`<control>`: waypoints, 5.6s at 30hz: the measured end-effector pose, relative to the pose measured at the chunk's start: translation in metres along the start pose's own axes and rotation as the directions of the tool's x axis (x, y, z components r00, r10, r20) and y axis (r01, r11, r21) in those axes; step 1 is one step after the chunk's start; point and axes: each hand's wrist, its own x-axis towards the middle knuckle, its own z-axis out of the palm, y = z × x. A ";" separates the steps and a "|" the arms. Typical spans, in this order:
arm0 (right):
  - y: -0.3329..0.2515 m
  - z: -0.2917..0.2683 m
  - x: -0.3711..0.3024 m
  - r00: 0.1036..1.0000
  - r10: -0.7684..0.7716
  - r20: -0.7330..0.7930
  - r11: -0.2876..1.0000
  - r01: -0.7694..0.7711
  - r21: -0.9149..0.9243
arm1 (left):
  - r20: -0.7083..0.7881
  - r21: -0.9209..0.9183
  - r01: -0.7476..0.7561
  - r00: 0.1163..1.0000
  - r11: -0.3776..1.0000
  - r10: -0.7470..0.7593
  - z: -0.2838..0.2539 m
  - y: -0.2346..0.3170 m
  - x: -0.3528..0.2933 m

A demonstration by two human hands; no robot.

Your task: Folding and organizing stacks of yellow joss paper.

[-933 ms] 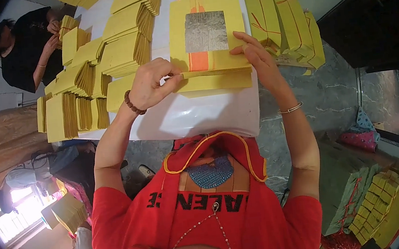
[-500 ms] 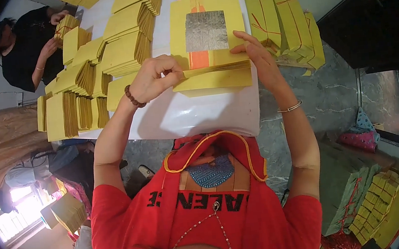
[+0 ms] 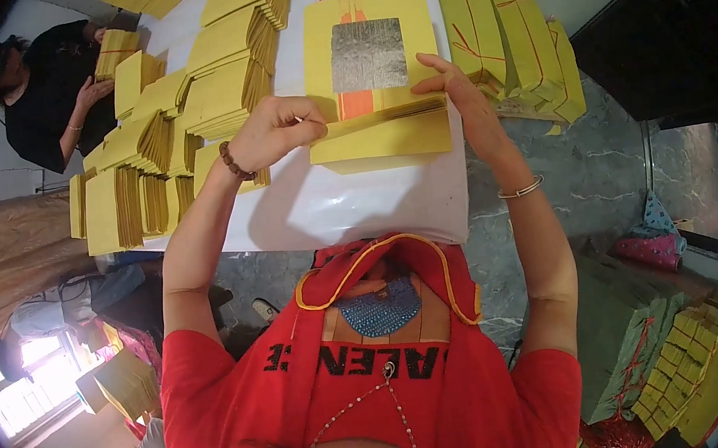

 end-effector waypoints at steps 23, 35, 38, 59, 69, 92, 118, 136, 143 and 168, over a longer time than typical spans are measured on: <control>0.009 -0.007 -0.001 0.999 -0.007 0.040 1.000 0.007 -0.003 | 0.138 0.127 -0.077 0.989 0.989 0.059 -0.004 0.013 0.004; 0.004 -0.008 -0.002 0.998 -0.030 0.049 0.999 0.032 -0.042 | 0.121 0.044 0.025 0.992 0.999 -0.031 -0.002 0.007 0.006; 0.007 -0.009 -0.004 0.996 -0.056 0.068 0.998 0.056 0.006 | 0.108 0.006 0.052 0.993 0.999 -0.052 -0.004 0.006 0.006; 0.019 -0.013 -0.001 0.995 -0.097 -0.011 0.994 0.097 -0.042 | -0.020 0.796 -0.316 0.839 0.517 0.544 0.007 -0.025 0.015; -0.036 -0.013 -0.020 0.935 -0.300 0.187 0.895 0.344 -0.285 | -0.049 0.643 -0.475 0.757 0.601 0.651 0.012 0.003 -0.028; -0.049 0.008 -0.002 0.939 0.309 -0.154 0.944 -0.322 -0.068 | -0.101 -0.666 0.161 0.948 0.728 -0.302 0.017 -0.008 0.005; -0.036 0.016 0.006 0.888 0.384 -0.253 0.916 -0.402 -0.018 | -0.170 -0.598 0.194 0.918 0.778 -0.359 0.013 -0.007 0.001; -0.027 0.016 0.005 0.888 0.324 -0.327 0.919 -0.378 -0.116 | 0.289 0.598 -0.495 0.867 0.631 0.406 0.044 0.015 0.021; -0.060 0.024 0.014 0.972 -0.082 -0.220 0.600 -0.128 -0.790 | 0.291 0.612 -0.490 0.869 0.621 0.400 0.048 0.011 0.024; -0.028 0.046 0.012 0.993 -0.087 0.079 0.372 0.106 -0.922 | -0.080 0.676 -0.206 0.934 0.708 0.348 0.034 -0.017 0.022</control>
